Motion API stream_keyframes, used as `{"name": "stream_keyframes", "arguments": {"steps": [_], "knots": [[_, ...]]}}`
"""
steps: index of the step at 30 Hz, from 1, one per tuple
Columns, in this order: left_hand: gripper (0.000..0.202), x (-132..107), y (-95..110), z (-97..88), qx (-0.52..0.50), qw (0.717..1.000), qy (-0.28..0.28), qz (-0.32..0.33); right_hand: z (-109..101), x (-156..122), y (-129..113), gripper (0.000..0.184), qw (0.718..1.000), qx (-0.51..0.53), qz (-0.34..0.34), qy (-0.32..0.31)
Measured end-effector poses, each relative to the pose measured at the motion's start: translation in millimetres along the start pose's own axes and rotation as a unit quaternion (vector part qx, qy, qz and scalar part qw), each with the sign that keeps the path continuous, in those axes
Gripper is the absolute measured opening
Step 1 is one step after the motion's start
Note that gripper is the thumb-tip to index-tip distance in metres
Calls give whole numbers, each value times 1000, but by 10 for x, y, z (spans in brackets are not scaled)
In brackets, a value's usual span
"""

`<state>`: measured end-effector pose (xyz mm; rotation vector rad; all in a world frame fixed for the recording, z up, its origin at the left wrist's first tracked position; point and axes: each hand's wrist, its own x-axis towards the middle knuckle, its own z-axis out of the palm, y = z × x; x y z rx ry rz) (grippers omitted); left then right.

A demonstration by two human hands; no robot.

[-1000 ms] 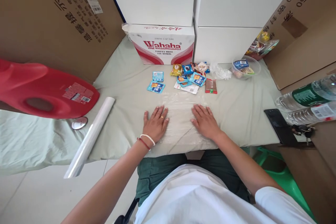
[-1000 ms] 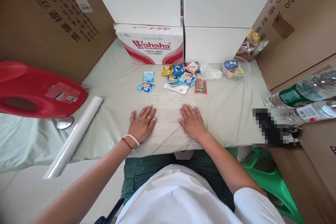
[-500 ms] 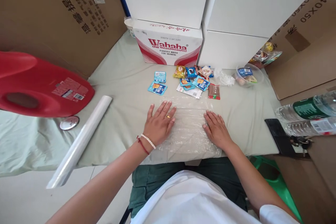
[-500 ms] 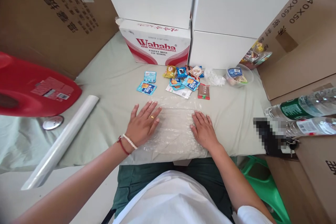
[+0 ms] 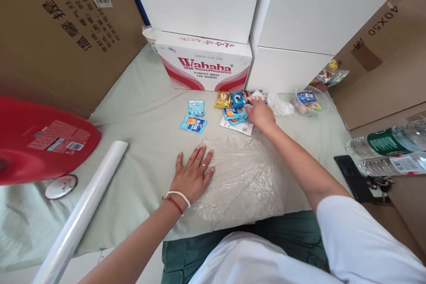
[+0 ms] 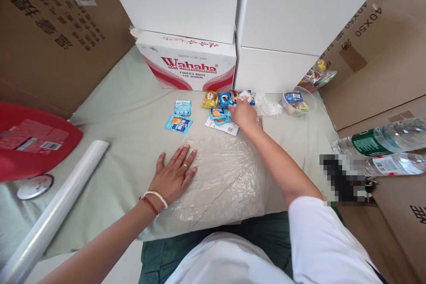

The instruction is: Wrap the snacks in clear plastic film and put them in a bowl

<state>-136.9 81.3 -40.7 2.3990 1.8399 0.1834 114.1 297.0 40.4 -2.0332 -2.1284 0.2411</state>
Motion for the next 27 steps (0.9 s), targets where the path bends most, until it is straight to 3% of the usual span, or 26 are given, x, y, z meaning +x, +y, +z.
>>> {"name": "stream_keyframes", "arguments": {"steps": [3,7,10,13,15,17,20,24,27], "knots": [[59,5,-21,19,1,1000,12,2,175,490,-413,62,999,-12,29,-15],[59,-1,-28,32,0,1000,26,5,286,660,-572,46,998,-36,34,-43],[59,-5,-19,31,-4,999,32,8,135,627,-418,39,998,-43,-2,-40],[58,-3,-15,24,-8,999,35,11,-172,700,-76,42,998,-44,-28,17],[58,-1,-16,20,-8,999,37,12,-359,833,175,42,998,-37,-8,49],[58,-1,-19,16,-9,999,38,12,-453,980,350,37,999,-9,35,39],[58,-3,-23,12,-10,999,35,13,-369,1108,372,34,997,48,54,-7],[58,-7,-27,5,-12,999,29,11,-69,1080,160,38,996,55,-47,-60],[58,-7,-25,-2,-14,999,28,7,32,1043,150,36,995,-10,5,-98]]}}
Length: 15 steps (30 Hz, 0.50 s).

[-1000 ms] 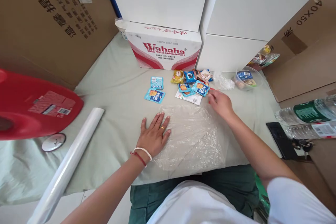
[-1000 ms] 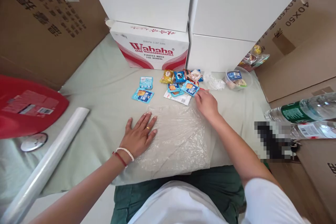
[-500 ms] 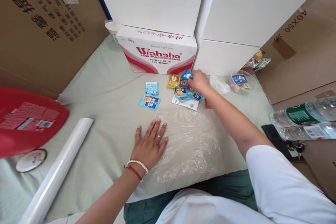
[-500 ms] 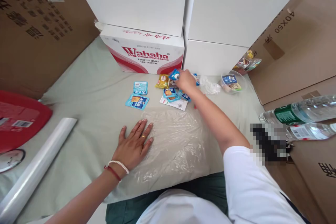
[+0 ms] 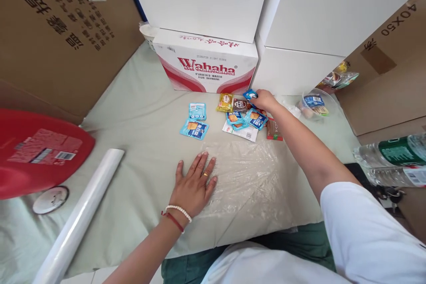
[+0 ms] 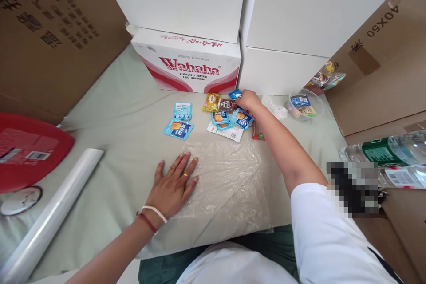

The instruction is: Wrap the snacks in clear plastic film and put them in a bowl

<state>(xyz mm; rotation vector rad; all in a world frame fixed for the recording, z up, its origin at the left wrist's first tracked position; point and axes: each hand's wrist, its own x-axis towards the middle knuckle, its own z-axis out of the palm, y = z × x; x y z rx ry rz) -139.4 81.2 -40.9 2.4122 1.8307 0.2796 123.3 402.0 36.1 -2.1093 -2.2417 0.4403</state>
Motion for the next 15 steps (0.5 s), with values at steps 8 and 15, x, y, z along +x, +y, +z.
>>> {"name": "stream_keyframes", "arguments": {"steps": [8,15], "knots": [[57,2,-3,20,2,1000,14,7,-69,73,55,42,990,77,120,5],[65,-9,3,-12,1,1000,-17,7,119,251,-318,51,996,-48,75,-31]]}}
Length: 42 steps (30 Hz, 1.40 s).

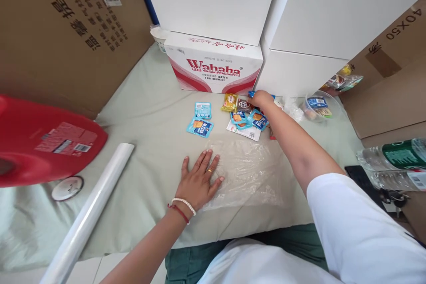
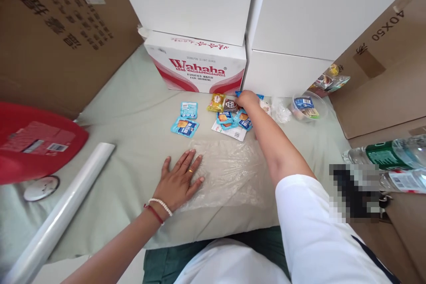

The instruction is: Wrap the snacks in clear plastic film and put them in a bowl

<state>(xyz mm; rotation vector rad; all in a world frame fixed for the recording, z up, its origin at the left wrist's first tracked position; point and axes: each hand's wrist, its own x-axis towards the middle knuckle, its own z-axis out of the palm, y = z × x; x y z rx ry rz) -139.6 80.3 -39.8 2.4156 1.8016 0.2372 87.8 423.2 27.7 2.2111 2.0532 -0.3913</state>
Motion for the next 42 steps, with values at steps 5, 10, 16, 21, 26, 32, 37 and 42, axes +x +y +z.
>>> {"name": "stream_keyframes", "arguments": {"steps": [5,10,16,21,26,32,37,42], "knots": [[67,8,10,-12,-2,1000,-7,-7,-98,-182,3,44,999,24,13,19],[67,14,49,-11,-22,1000,-3,-17,-250,-942,94,48,976,85,-164,113],[70,-1,57,-13,-17,1000,-8,-16,160,-2248,286,56,903,63,-409,-119],[69,2,67,-15,-7,1000,-11,-20,524,-2791,532,69,917,-15,-365,-157],[68,17,81,-25,0,999,-20,-25,447,-2854,638,47,944,-7,-316,-99],[67,23,80,-25,6,999,-19,-30,433,-2837,536,55,952,-40,-291,-90],[67,17,69,0,8,1000,-9,-25,508,-2876,418,49,942,-96,-307,-94],[67,17,66,9,11,1000,-6,-25,537,-2880,448,42,947,-100,-288,-97]]}}
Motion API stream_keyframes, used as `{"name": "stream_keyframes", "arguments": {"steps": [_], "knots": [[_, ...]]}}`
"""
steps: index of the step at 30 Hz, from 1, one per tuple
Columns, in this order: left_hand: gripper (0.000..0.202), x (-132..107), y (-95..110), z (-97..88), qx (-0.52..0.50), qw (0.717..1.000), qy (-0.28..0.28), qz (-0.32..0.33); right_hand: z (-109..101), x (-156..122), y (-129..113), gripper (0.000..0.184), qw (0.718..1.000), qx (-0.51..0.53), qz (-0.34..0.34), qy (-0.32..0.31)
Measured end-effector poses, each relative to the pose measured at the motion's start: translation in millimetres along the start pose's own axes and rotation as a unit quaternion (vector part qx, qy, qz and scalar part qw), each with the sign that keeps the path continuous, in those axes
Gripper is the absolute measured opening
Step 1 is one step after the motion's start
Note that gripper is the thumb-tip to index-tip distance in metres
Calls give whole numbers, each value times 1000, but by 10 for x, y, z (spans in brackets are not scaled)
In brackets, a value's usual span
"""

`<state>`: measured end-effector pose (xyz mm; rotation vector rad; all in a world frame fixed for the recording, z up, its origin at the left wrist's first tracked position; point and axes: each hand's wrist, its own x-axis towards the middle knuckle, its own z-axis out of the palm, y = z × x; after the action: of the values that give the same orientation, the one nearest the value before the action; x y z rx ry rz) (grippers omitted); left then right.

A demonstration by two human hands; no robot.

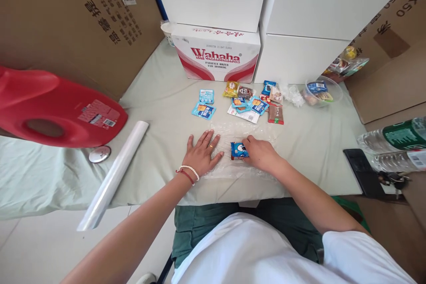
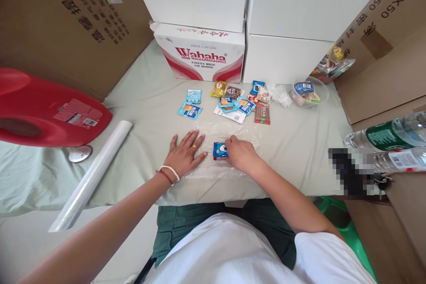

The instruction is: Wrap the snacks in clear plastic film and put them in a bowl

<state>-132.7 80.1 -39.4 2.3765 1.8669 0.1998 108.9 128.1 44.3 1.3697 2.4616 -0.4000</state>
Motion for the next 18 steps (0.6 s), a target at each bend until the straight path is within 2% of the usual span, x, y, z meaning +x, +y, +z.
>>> {"name": "stream_keyframes", "arguments": {"steps": [6,12,15,17,18], "knots": [[67,0,-1,13,-10,1000,2,1,-82,-64,66,40,1000,26,3,1],[67,-6,2,16,-16,1000,3,-4,-46,38,-164,40,1000,13,-7,-7],[65,0,-10,3,-28,1000,2,-3,-15,-4,-157,56,999,39,-17,7],[61,2,-21,-15,-44,999,9,-9,-17,-134,-61,71,996,75,-20,39],[60,-2,-27,-30,-53,998,22,-17,-15,-225,3,71,993,96,-17,64]]}}
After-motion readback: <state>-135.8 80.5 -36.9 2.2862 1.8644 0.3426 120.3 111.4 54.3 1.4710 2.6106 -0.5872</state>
